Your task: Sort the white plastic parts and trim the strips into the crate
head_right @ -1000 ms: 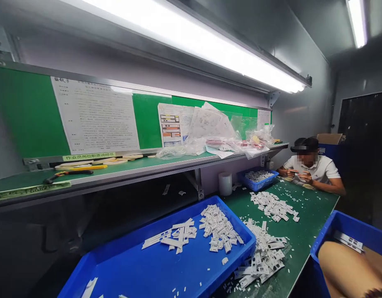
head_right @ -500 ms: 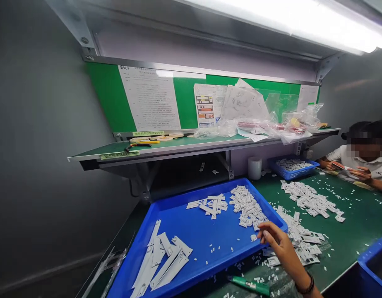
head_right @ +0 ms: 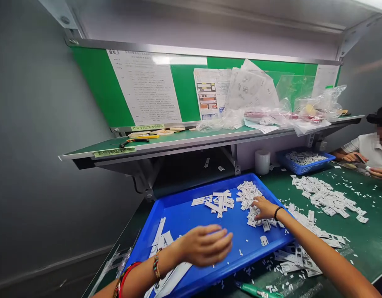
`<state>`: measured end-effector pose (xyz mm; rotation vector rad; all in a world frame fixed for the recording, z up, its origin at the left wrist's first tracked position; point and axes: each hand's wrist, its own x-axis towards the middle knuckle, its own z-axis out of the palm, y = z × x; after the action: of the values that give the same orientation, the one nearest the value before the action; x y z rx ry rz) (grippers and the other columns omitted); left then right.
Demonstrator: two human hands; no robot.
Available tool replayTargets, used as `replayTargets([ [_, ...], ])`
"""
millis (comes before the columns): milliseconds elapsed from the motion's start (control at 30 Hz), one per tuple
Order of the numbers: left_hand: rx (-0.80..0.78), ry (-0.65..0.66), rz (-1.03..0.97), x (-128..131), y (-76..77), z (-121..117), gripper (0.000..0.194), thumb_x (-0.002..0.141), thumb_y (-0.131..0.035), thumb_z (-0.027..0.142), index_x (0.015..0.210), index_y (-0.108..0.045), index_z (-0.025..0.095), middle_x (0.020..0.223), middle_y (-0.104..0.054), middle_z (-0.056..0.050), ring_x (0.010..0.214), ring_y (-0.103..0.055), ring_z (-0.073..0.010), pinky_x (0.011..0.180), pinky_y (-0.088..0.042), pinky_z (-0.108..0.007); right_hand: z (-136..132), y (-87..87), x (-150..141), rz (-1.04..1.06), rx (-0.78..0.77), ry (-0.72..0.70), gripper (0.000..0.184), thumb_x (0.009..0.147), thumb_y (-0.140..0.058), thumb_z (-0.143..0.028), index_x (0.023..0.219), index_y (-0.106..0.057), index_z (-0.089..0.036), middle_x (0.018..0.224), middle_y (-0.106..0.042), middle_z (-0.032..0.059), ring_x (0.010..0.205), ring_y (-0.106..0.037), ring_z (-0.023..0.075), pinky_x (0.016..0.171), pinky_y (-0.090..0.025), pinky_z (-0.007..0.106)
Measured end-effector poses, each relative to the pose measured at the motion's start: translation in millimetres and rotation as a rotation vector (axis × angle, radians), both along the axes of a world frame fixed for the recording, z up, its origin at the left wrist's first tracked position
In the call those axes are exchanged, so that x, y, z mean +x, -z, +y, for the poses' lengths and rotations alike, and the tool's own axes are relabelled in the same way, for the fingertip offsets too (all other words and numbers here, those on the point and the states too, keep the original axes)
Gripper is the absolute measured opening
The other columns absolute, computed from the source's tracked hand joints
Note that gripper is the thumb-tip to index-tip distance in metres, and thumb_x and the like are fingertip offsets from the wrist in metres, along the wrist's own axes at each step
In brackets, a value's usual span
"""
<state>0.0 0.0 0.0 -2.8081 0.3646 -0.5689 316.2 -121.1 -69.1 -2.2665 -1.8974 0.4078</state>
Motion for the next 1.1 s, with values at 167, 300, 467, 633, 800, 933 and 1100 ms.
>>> replayTargets([
  [167,-0.534,-0.584,0.329,55,41.3,61,0.056,0.091,-0.056,0.035,0.143,-0.047,0.015,0.159,-0.034,-0.019,0.147,-0.031,-0.0345,0.119,-0.030,-0.051,25,-12.4,-18,-0.157,0.022,-0.024,0.043,0.077,-0.075,-0.027,0.118,-0.069,-0.015,0.138,-0.055,0.0200,0.132,-0.047,0.0364,0.111,-0.039,0.046],
  [300,-0.651,-0.830,0.316,81,73.2,87,0.073,0.087,-0.058,0.050,0.148,-0.040,0.013,0.159,-0.031,-0.023,0.149,-0.023,-0.0409,0.118,-0.023,-0.059,61,-10.0,-39,-0.093,0.094,-0.044,0.046,0.087,-0.066,-0.027,0.130,-0.061,-0.012,0.136,-0.057,0.0196,0.127,-0.053,0.0330,0.108,-0.042,0.043],
  [467,-0.690,-0.890,0.261,88,96.2,89,0.070,0.084,-0.060,0.053,0.142,-0.048,0.015,0.153,-0.042,-0.019,0.146,-0.032,-0.0343,0.121,-0.017,-0.049,88,12.7,-61,-0.049,0.085,-0.105,0.054,0.087,-0.067,-0.023,0.138,-0.053,-0.014,0.143,-0.052,0.0175,0.132,-0.050,0.0298,0.110,-0.040,0.038],
  [633,-0.741,-0.869,0.224,86,99.7,92,0.057,0.079,-0.066,0.046,0.130,-0.059,0.022,0.142,-0.053,-0.012,0.138,-0.040,-0.0316,0.119,-0.021,-0.045,82,13.7,-63,-0.067,0.062,-0.022,0.037,0.085,-0.062,-0.013,0.121,-0.061,-0.019,0.131,-0.058,0.0124,0.106,-0.063,0.0244,0.085,-0.047,0.031],
  [800,-0.796,-0.856,0.233,82,93.9,102,0.047,0.071,-0.074,0.042,0.114,-0.066,0.024,0.131,-0.060,-0.009,0.132,-0.046,-0.0328,0.118,-0.020,-0.050,80,1.1,-57,-0.068,0.043,0.065,0.025,0.085,-0.060,-0.010,0.107,-0.066,-0.019,0.113,-0.066,0.0077,0.093,-0.065,0.0196,0.072,-0.039,0.025],
  [933,-0.801,-0.850,0.191,78,81.1,106,0.037,0.074,-0.073,0.042,0.106,-0.067,0.025,0.124,-0.064,-0.007,0.127,-0.049,-0.0324,0.116,-0.022,-0.053,80,-6.9,-53,-0.064,0.095,0.151,0.024,0.086,-0.053,-0.009,0.101,-0.069,-0.020,0.103,-0.072,0.0054,0.094,-0.066,0.0198,0.070,-0.038,0.025],
  [1100,-0.752,-0.803,0.099,93,69.1,100,0.018,0.087,-0.060,0.034,0.100,-0.068,0.024,0.113,-0.068,-0.006,0.122,-0.049,-0.0286,0.117,-0.014,-0.051,74,-20.5,-38,-0.092,0.216,0.300,0.028,0.092,-0.046,-0.015,0.110,-0.067,-0.019,0.112,-0.072,0.0082,0.104,-0.064,0.0243,0.082,-0.043,0.031],
])
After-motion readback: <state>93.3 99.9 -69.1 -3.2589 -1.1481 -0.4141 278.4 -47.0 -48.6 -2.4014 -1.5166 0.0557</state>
